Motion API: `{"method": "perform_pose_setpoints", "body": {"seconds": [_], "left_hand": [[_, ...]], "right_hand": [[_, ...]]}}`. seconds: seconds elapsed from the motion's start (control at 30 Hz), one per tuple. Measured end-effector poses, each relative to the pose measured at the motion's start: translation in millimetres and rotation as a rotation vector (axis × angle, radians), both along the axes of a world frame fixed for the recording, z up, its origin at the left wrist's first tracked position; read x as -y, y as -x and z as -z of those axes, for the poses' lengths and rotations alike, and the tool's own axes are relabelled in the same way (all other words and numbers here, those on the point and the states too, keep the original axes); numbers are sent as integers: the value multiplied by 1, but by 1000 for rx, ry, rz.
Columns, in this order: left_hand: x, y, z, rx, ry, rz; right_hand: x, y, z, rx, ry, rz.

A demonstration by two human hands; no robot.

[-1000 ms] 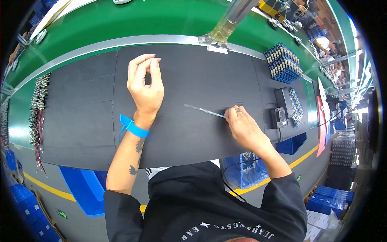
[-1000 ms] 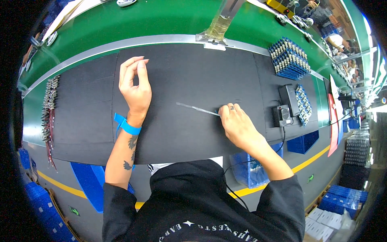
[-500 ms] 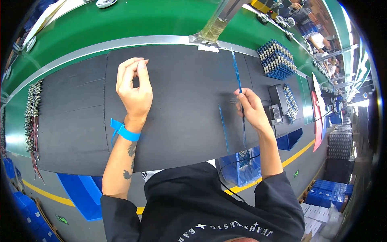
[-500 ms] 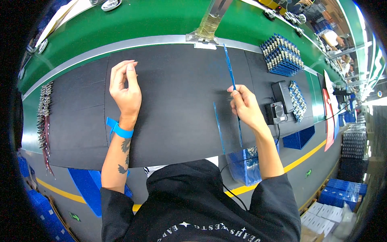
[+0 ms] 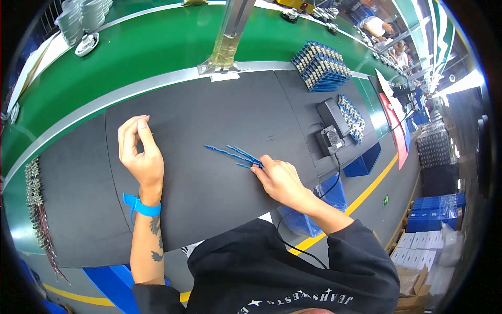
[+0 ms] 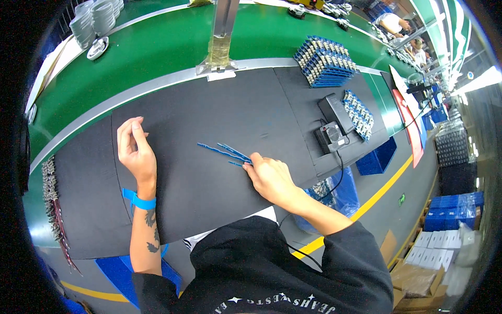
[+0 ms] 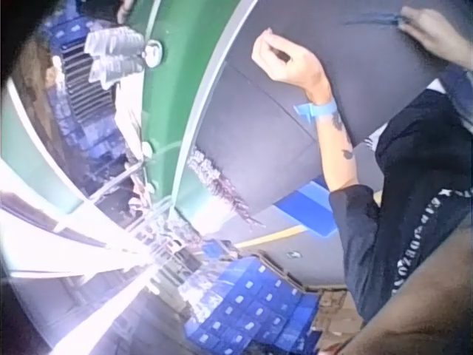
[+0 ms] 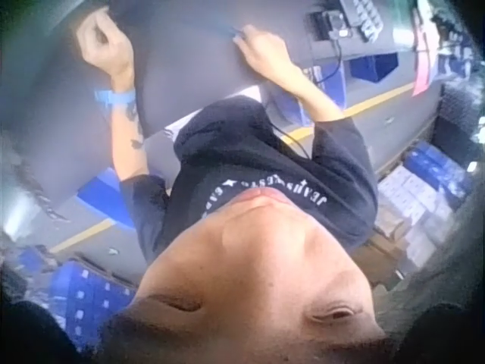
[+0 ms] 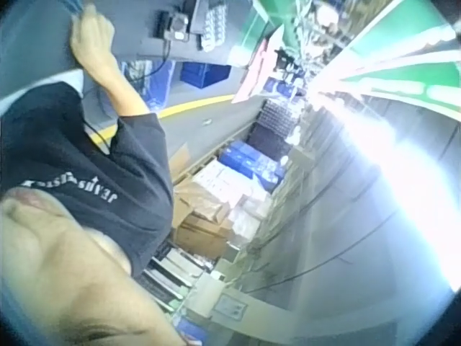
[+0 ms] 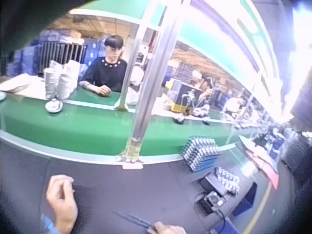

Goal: The person assembles circuit board components with wiring by hand, organizing them into a stack on an assembly line table.

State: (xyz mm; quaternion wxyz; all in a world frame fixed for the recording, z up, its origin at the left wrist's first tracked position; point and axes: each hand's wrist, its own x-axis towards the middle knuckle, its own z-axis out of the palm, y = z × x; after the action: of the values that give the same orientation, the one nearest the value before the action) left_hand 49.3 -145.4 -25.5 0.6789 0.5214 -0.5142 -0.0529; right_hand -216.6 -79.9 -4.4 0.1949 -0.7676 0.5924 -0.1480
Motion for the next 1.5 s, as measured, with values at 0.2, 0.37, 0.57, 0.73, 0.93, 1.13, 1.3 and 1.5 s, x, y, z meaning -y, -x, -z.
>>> {"method": "perform_pose_setpoints", "body": {"seconds": [0.2, 0.37, 0.57, 0.73, 0.93, 1.13, 1.3, 1.5], "left_hand": [[-1, 0, -3, -30, -15, 0], [-3, -2, -2, -17, -30, 3], [-3, -1, -3, -43, -27, 28], [-3, 2, -3, -57, -52, 32], [-3, 2, -2, -70, -63, 32], [-3, 4, -3, -78, -76, 50], [-5, -2, 1, -58, -112, 31], [-3, 2, 2, -19, -99, 71]], "right_hand": [[9, 8, -10, -17, 216, -86], [41, 21, -29, 662, 192, 168], [65, 15, -32, 1271, 183, 316], [61, 0, -23, 1288, 343, 248], [58, -14, -20, 1249, 404, 254], [56, -15, -13, 1261, 455, 377], [59, -19, -10, 1026, 459, 408], [60, -22, -14, 1341, 450, 495]]}}
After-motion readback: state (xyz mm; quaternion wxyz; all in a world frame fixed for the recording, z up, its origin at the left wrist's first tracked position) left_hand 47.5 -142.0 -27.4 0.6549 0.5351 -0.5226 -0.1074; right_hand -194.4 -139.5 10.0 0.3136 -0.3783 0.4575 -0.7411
